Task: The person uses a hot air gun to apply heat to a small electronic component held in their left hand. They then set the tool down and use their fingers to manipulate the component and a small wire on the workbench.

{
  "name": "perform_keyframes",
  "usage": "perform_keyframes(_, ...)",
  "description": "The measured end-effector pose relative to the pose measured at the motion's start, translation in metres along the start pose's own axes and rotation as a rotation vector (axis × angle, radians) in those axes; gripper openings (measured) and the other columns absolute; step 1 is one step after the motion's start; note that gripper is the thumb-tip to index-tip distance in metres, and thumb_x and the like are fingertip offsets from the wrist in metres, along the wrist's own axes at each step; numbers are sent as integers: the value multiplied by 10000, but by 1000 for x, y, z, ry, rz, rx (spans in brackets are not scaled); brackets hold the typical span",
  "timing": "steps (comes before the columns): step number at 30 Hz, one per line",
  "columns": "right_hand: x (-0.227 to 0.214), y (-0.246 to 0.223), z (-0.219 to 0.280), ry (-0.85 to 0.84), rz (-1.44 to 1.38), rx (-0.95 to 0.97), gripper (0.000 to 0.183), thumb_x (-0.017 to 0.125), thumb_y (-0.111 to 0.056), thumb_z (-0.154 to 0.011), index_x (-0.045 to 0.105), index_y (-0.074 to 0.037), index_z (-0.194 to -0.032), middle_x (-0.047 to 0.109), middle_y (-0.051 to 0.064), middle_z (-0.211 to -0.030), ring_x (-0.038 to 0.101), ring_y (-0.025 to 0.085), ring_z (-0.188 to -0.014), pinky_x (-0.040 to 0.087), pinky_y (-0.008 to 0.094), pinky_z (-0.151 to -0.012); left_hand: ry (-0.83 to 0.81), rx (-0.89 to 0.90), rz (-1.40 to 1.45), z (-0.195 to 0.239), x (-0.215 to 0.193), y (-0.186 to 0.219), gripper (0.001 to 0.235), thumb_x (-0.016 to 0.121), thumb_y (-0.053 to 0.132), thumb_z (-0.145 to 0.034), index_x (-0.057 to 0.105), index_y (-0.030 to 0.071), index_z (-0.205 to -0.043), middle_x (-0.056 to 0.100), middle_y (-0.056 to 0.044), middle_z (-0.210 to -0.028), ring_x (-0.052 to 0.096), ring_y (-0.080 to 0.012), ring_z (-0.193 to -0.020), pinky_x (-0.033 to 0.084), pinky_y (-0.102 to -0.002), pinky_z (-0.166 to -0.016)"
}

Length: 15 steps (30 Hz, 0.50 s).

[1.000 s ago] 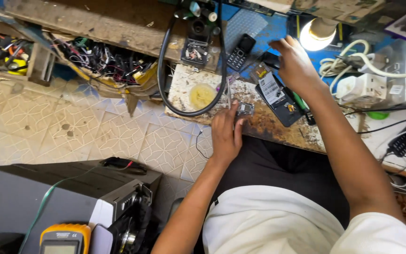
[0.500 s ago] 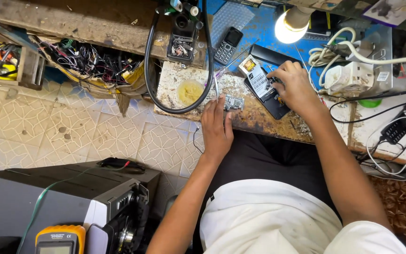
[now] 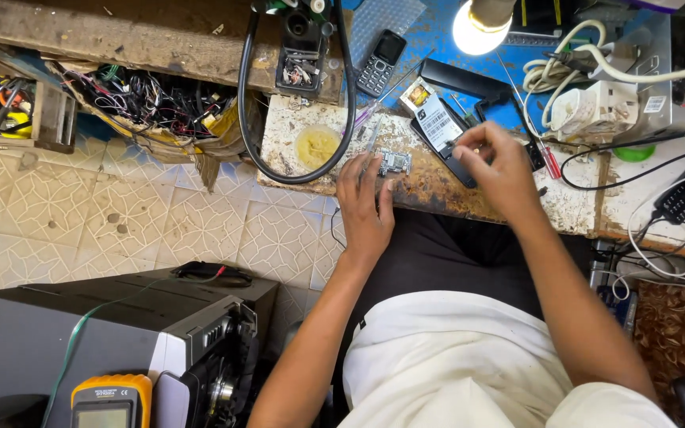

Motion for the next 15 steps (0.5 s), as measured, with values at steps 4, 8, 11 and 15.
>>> perform_keyframes(4,30,-10,46,-8,-572,263,197,731,-156,-1003,659,7,-1089,652,120,-842,633,174,-744,525,316,-724,73,8,190,-4,-17,22,271,580,142,-1049,647,65,-1300,563,-94,-1276,517,-340,-1286,393,-533,-1145)
perform_keyframes(8,60,-7,78,-92,-803,358,208,659,-151,-1048,659,56,-1042,689,181,-799,688,213,-781,550,372,-764,41,-94,483,-8,-24,53,176,586,169,-1061,714,94,-1156,661,-27,-1010,650,-257,-961,517,-432,-963)
perform_keyframes(11,60,-18,86,-79,-835,358,196,639,-137,-1054,651,53,-1010,657,170,-768,655,192,-764,546,363,-744,-3,-159,605,4,-1,39,115,656,122,-1022,747,77,-1076,698,-42,-924,677,-247,-860,556,-397,-854)
perform_keyframes(15,63,-11,91,-56,-880,371,201,629,-133,-1060,642,54,-987,646,174,-763,669,215,-812,551,368,-756,-54,-215,652,4,5,31,53,718,116,-976,752,75,-977,722,-42,-902,706,-243,-841,564,-373,-809)
Point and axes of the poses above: each hand's wrist, its own z-axis away from the middle knuckle, its own x-axis out of the palm, y = z × x, the point moved 9 cm from there along -z, towards the middle knuckle
